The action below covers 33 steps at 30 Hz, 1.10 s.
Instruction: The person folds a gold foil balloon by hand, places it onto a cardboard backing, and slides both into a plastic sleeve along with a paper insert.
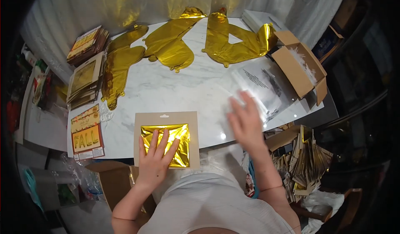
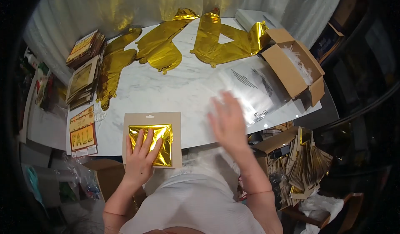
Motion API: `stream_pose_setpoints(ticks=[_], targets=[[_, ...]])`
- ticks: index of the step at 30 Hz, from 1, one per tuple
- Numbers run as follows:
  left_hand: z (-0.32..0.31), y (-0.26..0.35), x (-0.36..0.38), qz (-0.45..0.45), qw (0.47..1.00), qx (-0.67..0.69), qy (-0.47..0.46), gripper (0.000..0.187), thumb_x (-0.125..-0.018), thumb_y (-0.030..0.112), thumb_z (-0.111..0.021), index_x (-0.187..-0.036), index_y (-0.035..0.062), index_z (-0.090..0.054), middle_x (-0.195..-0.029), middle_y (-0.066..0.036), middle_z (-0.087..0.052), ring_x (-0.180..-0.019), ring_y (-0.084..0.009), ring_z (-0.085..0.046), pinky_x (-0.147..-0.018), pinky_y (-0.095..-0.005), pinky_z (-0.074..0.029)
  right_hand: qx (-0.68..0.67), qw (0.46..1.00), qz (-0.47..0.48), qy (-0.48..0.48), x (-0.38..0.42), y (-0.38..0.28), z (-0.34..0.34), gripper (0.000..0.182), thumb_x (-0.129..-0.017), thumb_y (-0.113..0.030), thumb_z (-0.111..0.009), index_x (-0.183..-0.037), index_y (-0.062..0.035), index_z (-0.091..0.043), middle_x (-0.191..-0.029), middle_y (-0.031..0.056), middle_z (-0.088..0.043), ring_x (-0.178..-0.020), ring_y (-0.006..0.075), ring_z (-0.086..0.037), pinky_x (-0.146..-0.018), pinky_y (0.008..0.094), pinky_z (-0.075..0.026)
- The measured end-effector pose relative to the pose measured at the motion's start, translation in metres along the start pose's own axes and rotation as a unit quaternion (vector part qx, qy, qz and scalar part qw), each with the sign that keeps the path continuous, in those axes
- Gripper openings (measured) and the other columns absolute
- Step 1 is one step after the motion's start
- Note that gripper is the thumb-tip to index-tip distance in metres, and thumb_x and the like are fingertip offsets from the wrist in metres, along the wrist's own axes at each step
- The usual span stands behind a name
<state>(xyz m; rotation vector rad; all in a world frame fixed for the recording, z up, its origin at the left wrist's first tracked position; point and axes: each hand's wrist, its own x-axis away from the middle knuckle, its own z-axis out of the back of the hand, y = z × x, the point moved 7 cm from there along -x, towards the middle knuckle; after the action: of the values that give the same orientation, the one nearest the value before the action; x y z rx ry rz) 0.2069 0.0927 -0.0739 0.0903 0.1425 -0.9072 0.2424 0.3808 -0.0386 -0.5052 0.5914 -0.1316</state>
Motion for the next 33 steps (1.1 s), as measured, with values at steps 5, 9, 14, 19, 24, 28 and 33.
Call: stream_pose_setpoints(ticks=[5, 9, 14, 19, 24, 28, 33], targets=[[0.000, -0.005, 0.002, 0.004, 1.000, 0.019, -0.012, 0.074, -0.086, 0.008, -0.065, -0.158, 0.0213, -0.055, -0.172, -0.016, -0.039, -0.159, -0.0424, -0.033, -0.118, -0.0838, -0.014, 0.116, 0.990, 0.032, -0.067, 0.012, 0.010, -0.003, 0.034, -0.097, -0.014, -0.074, -0.129, -0.0040, -0.073, -0.139, 0.0167, -0.066, -0.142, 0.0402, -0.055, -0.126, 0.0596, -0.031], [0.010, -0.007, 0.000, 0.008, 0.997, 0.064, -0.043, 0.085, -0.079, 0.009, -0.068, -0.161, 0.0219, -0.052, -0.173, -0.015, -0.036, -0.161, -0.0413, -0.030, -0.119, -0.0828, -0.014, -0.001, 0.992, 0.072, -0.099, 0.011, -0.025, -0.014, 0.030, -0.095, -0.010, -0.075, -0.124, -0.0053, -0.075, -0.136, 0.0142, -0.068, -0.133, 0.0372, -0.062, -0.124, 0.0579, -0.035], [0.008, -0.009, 0.001, 0.003, 0.998, 0.044, -0.053, 0.083, -0.084, 0.015, -0.067, -0.164, 0.0250, -0.047, -0.174, -0.013, -0.034, -0.160, -0.0404, -0.031, -0.116, -0.0847, -0.018, -0.141, 0.963, 0.167, -0.157, 0.002, -0.049, -0.029, 0.027, -0.088, -0.004, -0.077, -0.115, -0.0071, -0.076, -0.123, 0.0115, -0.071, -0.111, 0.0345, -0.067, -0.110, 0.0517, -0.047], [0.004, -0.010, 0.002, 0.003, 0.996, 0.081, -0.030, 0.090, -0.077, 0.011, -0.065, -0.164, 0.0225, -0.047, -0.174, -0.015, -0.034, -0.161, -0.0435, -0.028, -0.123, -0.0791, -0.012, -0.063, 0.941, 0.260, -0.206, 0.009, -0.083, -0.048, 0.040, -0.078, 0.000, -0.075, -0.116, -0.0081, -0.072, -0.115, 0.0081, -0.066, -0.113, 0.0317, -0.063, -0.110, 0.0518, -0.047], [0.003, -0.014, 0.003, 0.001, 0.987, 0.160, -0.021, 0.088, -0.079, 0.011, -0.059, -0.165, 0.0160, -0.044, -0.174, -0.018, -0.033, -0.161, -0.0450, -0.028, -0.129, -0.0662, -0.015, -0.069, 0.934, 0.276, -0.215, 0.014, -0.080, -0.050, 0.041, -0.078, -0.002, -0.077, -0.118, -0.0133, -0.074, -0.114, 0.0036, -0.068, -0.108, 0.0273, -0.066, -0.115, 0.0526, -0.046], [0.002, -0.014, 0.003, -0.010, 0.991, 0.131, -0.020, 0.079, -0.085, 0.015, -0.061, -0.163, 0.0119, -0.046, -0.174, -0.018, -0.034, -0.160, -0.0450, -0.029, -0.128, -0.0648, -0.019, -0.048, 0.922, 0.309, -0.226, 0.019, -0.085, -0.052, 0.044, -0.075, -0.005, -0.077, -0.117, -0.0146, -0.075, -0.116, 0.0029, -0.068, -0.113, 0.0252, -0.067, -0.123, 0.0547, -0.041], [0.003, -0.012, 0.002, -0.006, 0.992, 0.125, -0.010, 0.087, -0.077, 0.010, -0.062, -0.162, 0.0213, -0.051, -0.174, -0.017, -0.035, -0.161, -0.0438, -0.029, -0.130, -0.0633, -0.015, -0.070, 0.918, 0.292, -0.258, 0.017, -0.081, -0.054, 0.044, -0.074, -0.006, -0.076, -0.117, -0.0173, -0.075, -0.119, 0.0046, -0.067, -0.116, 0.0264, -0.066, -0.125, 0.0586, -0.038]])
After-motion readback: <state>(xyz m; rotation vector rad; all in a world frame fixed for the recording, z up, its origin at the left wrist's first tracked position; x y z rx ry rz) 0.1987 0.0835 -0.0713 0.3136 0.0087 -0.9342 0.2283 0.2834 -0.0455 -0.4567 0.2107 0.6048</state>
